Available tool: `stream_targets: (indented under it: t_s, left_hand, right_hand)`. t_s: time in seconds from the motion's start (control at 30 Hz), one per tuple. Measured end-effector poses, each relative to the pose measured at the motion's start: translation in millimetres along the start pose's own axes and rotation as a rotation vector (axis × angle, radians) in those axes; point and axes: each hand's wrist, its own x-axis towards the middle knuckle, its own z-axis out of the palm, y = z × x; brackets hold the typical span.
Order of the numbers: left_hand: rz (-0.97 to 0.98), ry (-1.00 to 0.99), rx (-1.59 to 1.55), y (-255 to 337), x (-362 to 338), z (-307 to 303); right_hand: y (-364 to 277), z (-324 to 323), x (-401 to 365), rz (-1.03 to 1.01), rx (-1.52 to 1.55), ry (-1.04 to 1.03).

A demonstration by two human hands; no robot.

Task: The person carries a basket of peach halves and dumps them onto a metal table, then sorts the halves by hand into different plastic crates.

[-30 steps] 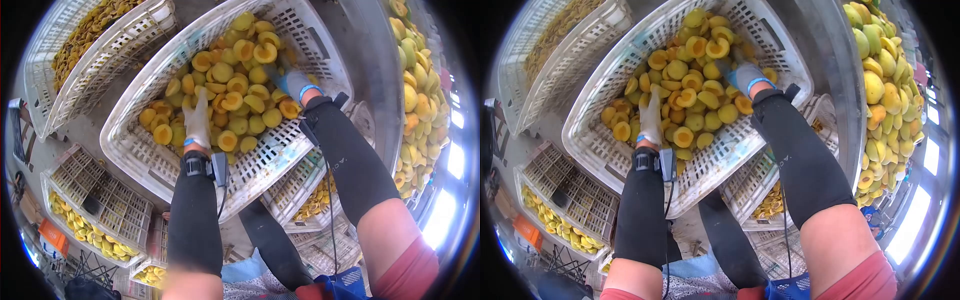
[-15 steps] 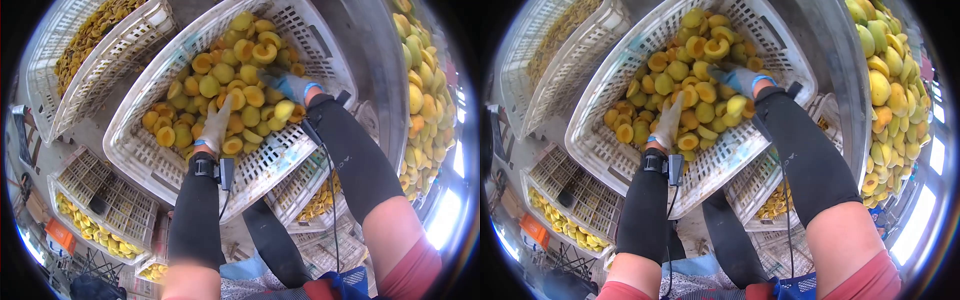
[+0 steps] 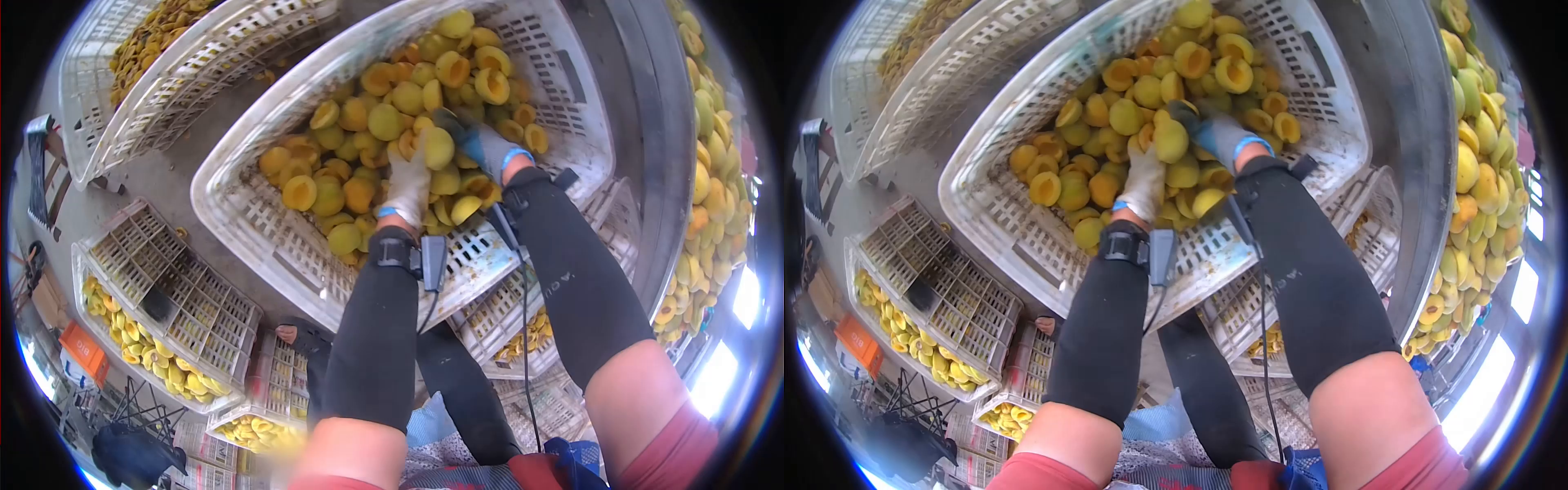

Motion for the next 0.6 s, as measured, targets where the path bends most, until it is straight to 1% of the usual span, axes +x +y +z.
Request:
stream_targets:
  t_s: [0.03,0.07,0.17,0.2,0.23,0.3,0.33,0.37,0.4,0.43,0.5,0.57,0.6]
  left_hand:
    - [0.048,0.032,0.023,6,-3,-1]
    - [-0.071,0.046,0.124,11,-6,-7]
    - [-0.148,0.028,0.024,33,-31,-9]
    - [-0.130,0.027,-0.009,44,-42,-10]
    - [-0.121,-0.015,0.008,55,-56,-15]
    - [0.060,-0.383,-0.117,21,-51,-35]
    - [0.074,-0.290,-0.048,26,-64,-37]
    - [0.081,-0.196,0.023,32,-77,-40]
    - [0.082,-0.103,0.093,37,-89,-41]
    - [0.113,-0.078,-0.080,39,-97,-38]
    - [0.053,-0.080,-0.122,88,-139,-57]
    - [0.066,-0.083,-0.072,103,-161,-70]
    - [0.130,-0.081,-0.102,107,-170,-74]
  right_hand:
    - [-2,-1,1,-0.023,0.010,-0.001]
    - [-1,-1,0,-0.052,0.000,0.000]
    - [-27,6,-43,-0.017,0.267,-0.029]
    - [-25,11,-51,0.045,0.454,-0.042]
    - [-2,10,-51,-0.113,0.454,-0.077]
    - [29,5,-50,-0.532,0.178,-0.207]
    - [19,14,-66,-0.189,0.623,-0.232]
    - [4,25,-83,-0.147,0.748,-0.167]
    - [13,23,-79,-0.126,0.826,-0.220]
    - [5,23,-96,-0.268,0.518,-0.092]
    - [-7,30,-116,-0.064,0.795,-0.112]
    - [-20,32,-131,-0.132,0.827,-0.176]
    - [-33,34,-146,-0.129,0.818,-0.156]
